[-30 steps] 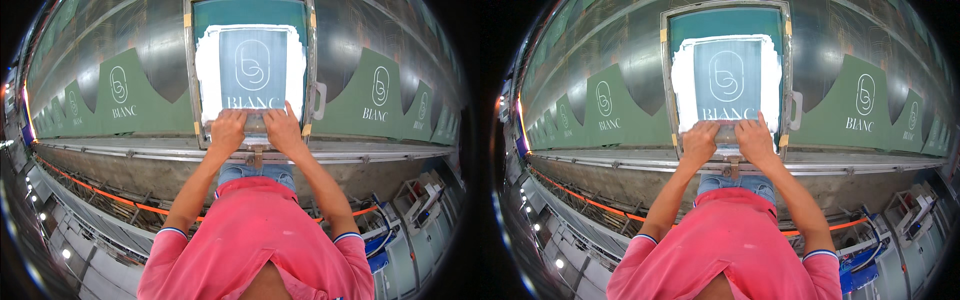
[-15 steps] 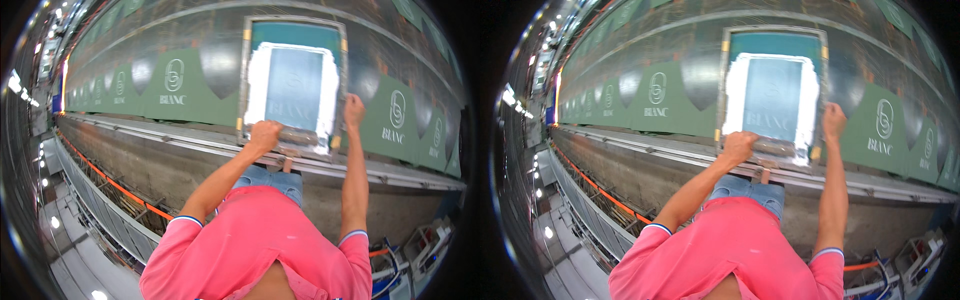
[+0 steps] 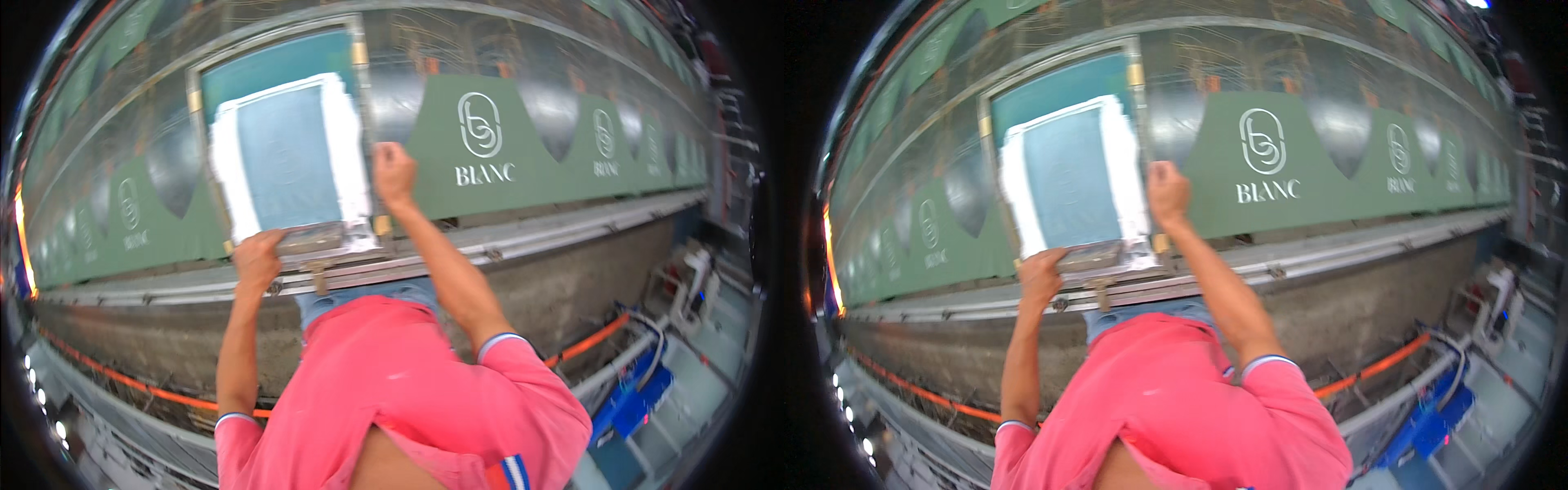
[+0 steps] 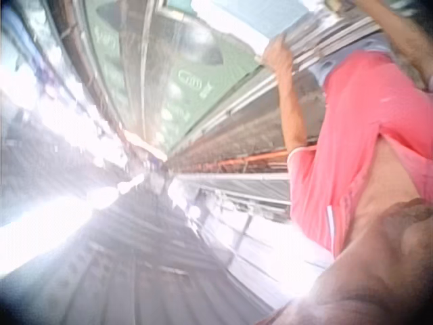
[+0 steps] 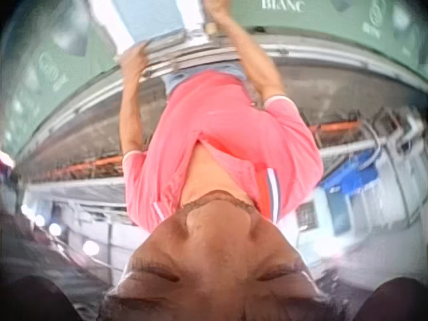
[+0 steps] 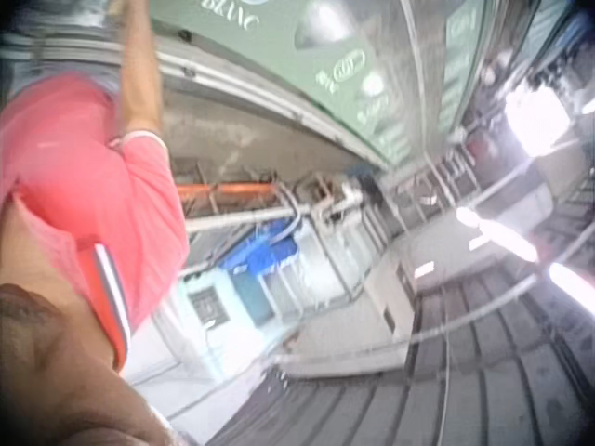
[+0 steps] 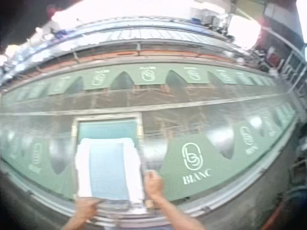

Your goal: The person performs screen printing on a series of green fabric panels moving along a conveyor. They repeatedly pull a squeegee across a screen to transfer white ink onto the fabric, then lift the screen and move to the next panel.

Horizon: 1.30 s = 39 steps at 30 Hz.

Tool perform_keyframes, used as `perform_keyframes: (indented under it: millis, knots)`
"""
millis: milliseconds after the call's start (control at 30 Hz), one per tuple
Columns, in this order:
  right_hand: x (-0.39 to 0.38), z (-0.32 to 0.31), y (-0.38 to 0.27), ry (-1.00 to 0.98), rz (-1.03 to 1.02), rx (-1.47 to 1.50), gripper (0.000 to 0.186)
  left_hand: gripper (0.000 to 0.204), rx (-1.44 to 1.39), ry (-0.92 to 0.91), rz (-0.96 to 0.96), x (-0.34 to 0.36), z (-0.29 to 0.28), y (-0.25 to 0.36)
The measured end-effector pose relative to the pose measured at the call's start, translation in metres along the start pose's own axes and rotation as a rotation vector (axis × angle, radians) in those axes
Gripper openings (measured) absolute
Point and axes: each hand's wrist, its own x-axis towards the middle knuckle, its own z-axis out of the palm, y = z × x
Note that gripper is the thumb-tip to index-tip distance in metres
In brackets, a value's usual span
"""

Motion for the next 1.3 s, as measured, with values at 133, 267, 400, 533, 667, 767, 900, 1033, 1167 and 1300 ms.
perform_keyframes:
  millis: [133,267,400,533,667,767,900,1033,1167,1300]
  knots:
    - [-0.013,0.015,0.013,0.015,0.088,0.022,0.025,0.037,0.060,-0.104,-0.005,0.000,0.009,-0.005]
    - [-0.009,0.008,0.019,0.022,0.090,-0.078,0.025,0.037,-0.017,-0.076,0.026,0.006,0.029,-0.011]
    - [-0.014,0.045,0.006,0.025,0.076,-0.208,0.027,0.037,-0.010,-0.118,0.011,0.000,0.025,-0.050]
    - [-0.008,0.052,0.000,-0.037,0.141,-0.344,0.027,0.035,-0.063,0.009,0.039,-0.005,0.029,-0.046]
    - [-0.005,0.048,-0.007,0.161,-0.380,-0.715,0.025,0.029,-0.026,-0.085,0.022,-0.001,0.025,-0.052]
    - [0.010,0.047,-0.058,-0.163,-0.415,-0.370,0.036,0.020,0.035,-0.192,-0.002,0.046,0.009,-0.071]
    - [0.055,0.080,-0.139,-0.806,-0.545,-0.485,0.039,0.017,0.057,-0.174,-0.045,0.150,-0.020,-0.092]
    - [0.124,0.138,-0.142,-0.824,-0.689,-0.818,0.015,0.024,0.135,-0.074,-0.010,0.251,-0.034,-0.110]
    - [0.146,0.157,-0.137,-0.859,-0.526,-0.830,0.016,0.028,0.098,-0.101,0.001,0.276,-0.033,-0.114]
    - [0.091,0.144,-0.117,-0.834,-0.613,-0.820,0.014,0.029,0.072,-0.063,0.014,0.219,-0.003,-0.108]
